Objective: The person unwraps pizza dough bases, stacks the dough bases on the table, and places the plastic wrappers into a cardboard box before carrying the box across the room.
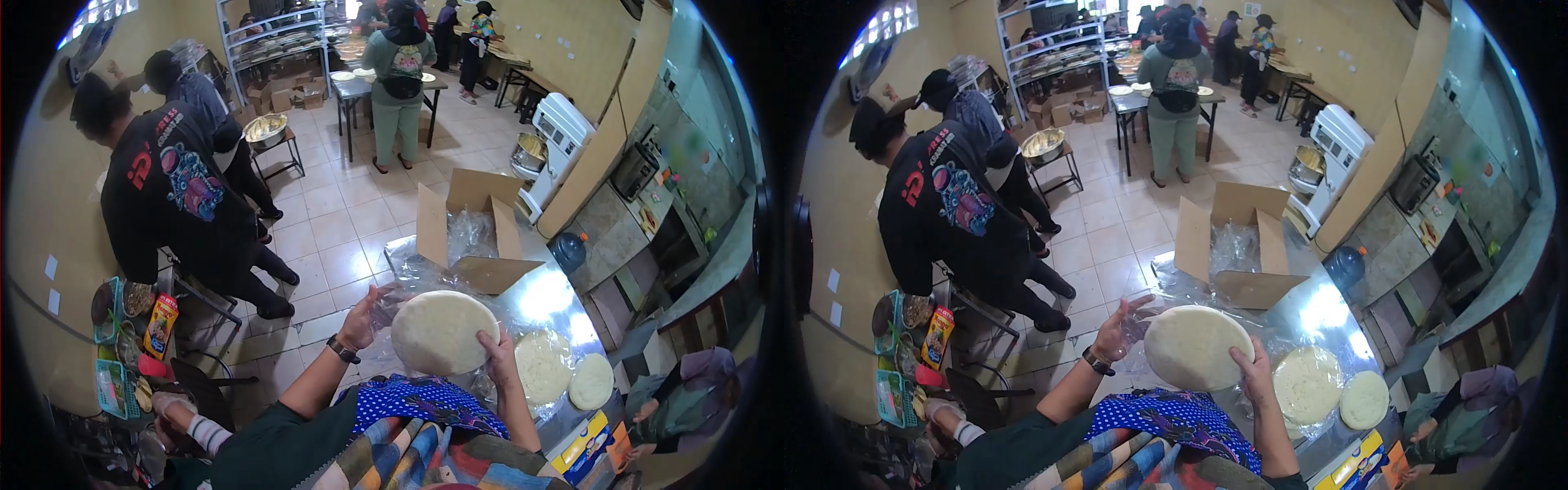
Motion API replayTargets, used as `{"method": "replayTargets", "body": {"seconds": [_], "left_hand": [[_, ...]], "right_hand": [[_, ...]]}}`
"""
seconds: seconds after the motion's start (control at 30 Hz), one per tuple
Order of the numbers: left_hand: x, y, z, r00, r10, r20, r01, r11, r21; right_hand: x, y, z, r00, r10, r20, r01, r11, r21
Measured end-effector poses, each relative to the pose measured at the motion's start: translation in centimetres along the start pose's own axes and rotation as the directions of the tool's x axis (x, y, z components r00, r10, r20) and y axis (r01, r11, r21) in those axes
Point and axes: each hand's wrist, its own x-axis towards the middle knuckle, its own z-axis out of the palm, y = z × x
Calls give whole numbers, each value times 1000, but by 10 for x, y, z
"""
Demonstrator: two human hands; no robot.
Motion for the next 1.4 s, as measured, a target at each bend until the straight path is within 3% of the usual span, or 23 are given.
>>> {"method": "replayTargets", "body": {"seconds": [0.1, 0.13, 0.17, 0.2, 0.27, 0.3, 0.4, 0.43, 0.53, 0.6, 0.67, 0.7, 0.73, 0.77, 0.83, 0.9, 0.97, 1.0, 1.07, 1.1, 1.17, 1.27, 1.4], "left_hand": [[11, -40, -30, 982, 140, 125, -160, 972, 173], [13, -38, -16, 985, 109, 136, -132, 977, 169], [13, -35, -3, 1000, 9, 14, -13, 941, 337], [15, -35, 7, 991, -74, -115, 121, 866, 485], [22, -45, -1, 991, -58, -124, 100, 925, 367], [23, -48, -3, 983, -55, -174, 114, 931, 348], [26, -54, 6, 981, -60, -184, 97, 975, 201], [26, -56, 5, 974, -48, -222, 113, 949, 295], [29, -59, -5, 972, 2, -237, 59, 966, 253], [27, -51, -6, 973, 10, -232, 57, 957, 283], [25, -43, -3, 970, 37, -238, 41, 948, 316], [24, -40, -2, 965, 65, -253, 21, 946, 323], [23, -38, 0, 959, 94, -269, -1, 944, 330], [21, -36, 0, 954, 106, -280, -2, 938, 347], [19, -35, 1, 944, 139, -298, -14, 923, 384], [18, -33, 3, 931, 180, -316, -33, 907, 420], [16, -34, 7, 914, 230, -334, -36, 866, 499], [12, -40, 8, 911, 236, -338, -38, 864, 501], [11, -41, 7, 891, 320, -322, -44, 767, 640], [12, -43, 4, 883, 332, -332, -41, 759, 650], [12, -47, 0, 879, 327, -347, -34, 769, 638], [12, -51, 0, 862, 292, -415, 1, 816, 577], [15, -51, -5, 912, 209, -352, 35, 817, 576]], "right_hand": [[-7, 2, -6, 997, -22, -77, 14, 995, -103], [-8, 2, -6, 997, -44, -58, 26, 960, -279], [-10, 0, -7, 997, -57, -42, 32, 895, -446], [-13, -6, -11, 994, -61, -87, 17, 899, -437], [-22, -21, -24, 998, 64, -23, -67, 865, -497], [-27, -22, -37, 994, 57, -91, -94, 874, -478], [-45, -35, -76, 965, -124, -232, 113, 992, -60], [-52, -48, -85, 937, -163, -309, 201, 975, 94], [-62, -67, -152, 741, -219, -635, 413, 894, 173], [-75, -85, -207, 557, -390, -734, 517, 854, -62], [-86, -92, -271, 349, -650, -675, 373, 757, -536], [-93, -99, -279, 295, -728, -619, 164, 676, -718], [-100, -103, -288, 263, -800, -540, -63, 544, -837], [-106, -97, -306, 265, -798, -541, -64, 545, -836], [-104, -60, -358, 435, -882, -183, -399, -7, -917], [-102, -18, -381, 581, -724, -370, -321, 214, -923], [-86, -4, -346, 619, -449, -644, -230, 681, -695], [-83, -5, -320, 625, -447, -640, -227, 681, -696], [-79, -23, -257, 634, -117, -764, -558, 615, -557], [-78, -15, -253, 639, -112, -761, -557, 614, -559], [-71, -3, -246, 553, -528, -644, -436, 476, -764], [-62, -26, -218, 543, -613, -574, -236, 544, -805], [-49, -76, -129, 653, -568, -501, 111, 726, -679]]}}
